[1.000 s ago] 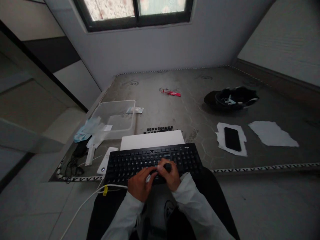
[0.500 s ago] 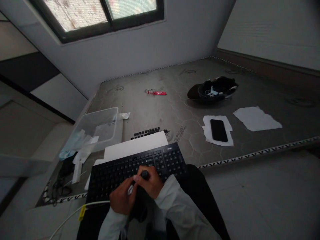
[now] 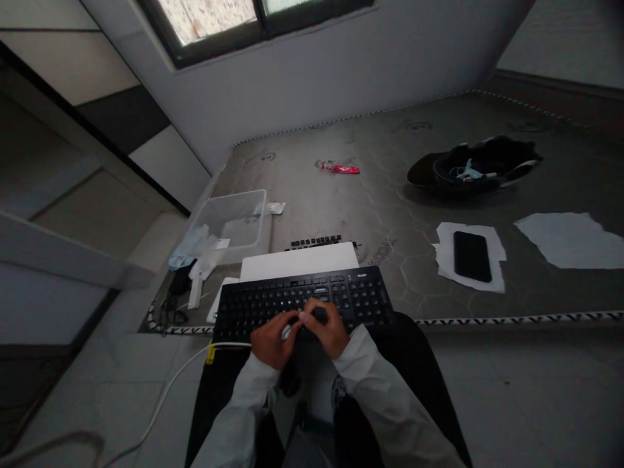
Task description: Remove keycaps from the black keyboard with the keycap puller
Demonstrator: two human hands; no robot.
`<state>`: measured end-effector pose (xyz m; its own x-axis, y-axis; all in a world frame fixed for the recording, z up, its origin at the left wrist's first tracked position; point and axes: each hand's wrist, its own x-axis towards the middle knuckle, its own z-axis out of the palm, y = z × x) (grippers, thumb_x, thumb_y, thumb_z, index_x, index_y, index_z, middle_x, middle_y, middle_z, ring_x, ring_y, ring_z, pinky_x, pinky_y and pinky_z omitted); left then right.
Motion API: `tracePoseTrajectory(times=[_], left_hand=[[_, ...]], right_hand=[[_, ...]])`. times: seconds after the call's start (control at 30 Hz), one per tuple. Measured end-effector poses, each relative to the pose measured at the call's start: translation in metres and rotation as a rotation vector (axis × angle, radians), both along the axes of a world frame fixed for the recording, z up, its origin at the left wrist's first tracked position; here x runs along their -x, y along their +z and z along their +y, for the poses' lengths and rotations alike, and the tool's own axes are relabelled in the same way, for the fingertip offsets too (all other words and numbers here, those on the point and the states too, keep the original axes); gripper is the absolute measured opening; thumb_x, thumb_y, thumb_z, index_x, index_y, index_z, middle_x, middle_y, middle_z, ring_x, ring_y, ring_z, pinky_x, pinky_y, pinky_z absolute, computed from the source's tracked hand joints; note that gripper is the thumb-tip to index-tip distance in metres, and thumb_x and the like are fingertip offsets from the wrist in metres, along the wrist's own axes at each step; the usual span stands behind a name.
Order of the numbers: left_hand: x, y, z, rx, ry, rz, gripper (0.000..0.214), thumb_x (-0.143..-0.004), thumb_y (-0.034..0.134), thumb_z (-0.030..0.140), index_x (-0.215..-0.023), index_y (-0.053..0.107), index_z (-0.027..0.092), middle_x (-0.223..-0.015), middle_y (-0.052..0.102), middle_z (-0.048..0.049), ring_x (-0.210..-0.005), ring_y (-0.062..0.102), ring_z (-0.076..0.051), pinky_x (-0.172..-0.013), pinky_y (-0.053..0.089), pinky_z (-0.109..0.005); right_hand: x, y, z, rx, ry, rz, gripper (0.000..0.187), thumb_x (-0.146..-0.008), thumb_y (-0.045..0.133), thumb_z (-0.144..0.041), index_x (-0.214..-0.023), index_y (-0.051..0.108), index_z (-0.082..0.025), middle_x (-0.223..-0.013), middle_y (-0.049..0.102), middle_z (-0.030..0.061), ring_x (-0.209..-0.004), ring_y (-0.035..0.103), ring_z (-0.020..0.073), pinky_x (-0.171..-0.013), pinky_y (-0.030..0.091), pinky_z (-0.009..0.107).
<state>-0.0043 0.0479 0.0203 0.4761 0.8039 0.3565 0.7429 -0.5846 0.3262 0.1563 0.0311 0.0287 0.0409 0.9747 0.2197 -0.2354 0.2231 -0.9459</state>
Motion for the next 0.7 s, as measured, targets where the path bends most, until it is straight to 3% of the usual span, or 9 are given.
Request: tracePoseTrajectory(times=[0.1, 0.2, 0.43, 0.7], left_hand=[[-0.001, 0.000, -0.002, 0.064, -0.005, -0.021, 0.021, -0.087, 0.052, 0.032, -0.102, 0.065, 0.024, -0.092, 0.071, -0.0009, -0.080, 0.067, -0.012, -0.071, 0.052, -0.019], [0.002, -0.004, -0.003, 0.069, -0.022, -0.057, 0.022, -0.088, 0.050, 0.029, -0.104, 0.064, 0.024, -0.088, 0.071, -0.0015, -0.078, 0.066, -0.011, -0.070, 0.051, -0.019], [0.009, -0.009, -0.003, 0.012, -0.016, -0.217, 0.020, -0.089, 0.047, 0.019, -0.101, 0.063, 0.020, -0.092, 0.070, -0.0033, -0.085, 0.064, -0.012, -0.079, 0.051, -0.022], [0.008, -0.012, -0.006, 0.036, -0.017, -0.172, 0.020, -0.089, 0.047, 0.022, -0.100, 0.064, 0.020, -0.085, 0.069, -0.0037, -0.080, 0.064, -0.012, -0.073, 0.052, -0.022]], right_hand=[[-0.005, -0.006, 0.002, -0.021, -0.054, 0.323, 0.028, -0.085, 0.051, -0.037, -0.062, 0.045, -0.022, -0.051, 0.036, -0.0052, -0.048, 0.036, 0.0118, -0.052, 0.032, 0.029], [-0.011, -0.004, 0.003, -0.035, -0.092, 0.477, 0.028, -0.083, 0.052, -0.034, -0.060, 0.039, -0.023, -0.047, 0.032, -0.0059, -0.044, 0.033, 0.0123, -0.051, 0.032, 0.030], [-0.005, 0.006, 0.003, -0.050, -0.050, 0.493, 0.026, -0.076, 0.053, -0.028, -0.057, 0.038, -0.022, -0.047, 0.031, -0.0052, -0.045, 0.033, 0.0126, -0.052, 0.030, 0.031], [0.000, 0.002, 0.002, -0.029, -0.033, 0.400, 0.024, -0.071, 0.055, -0.029, -0.054, 0.039, -0.022, -0.048, 0.033, -0.0036, -0.048, 0.035, 0.0138, -0.052, 0.029, 0.032]])
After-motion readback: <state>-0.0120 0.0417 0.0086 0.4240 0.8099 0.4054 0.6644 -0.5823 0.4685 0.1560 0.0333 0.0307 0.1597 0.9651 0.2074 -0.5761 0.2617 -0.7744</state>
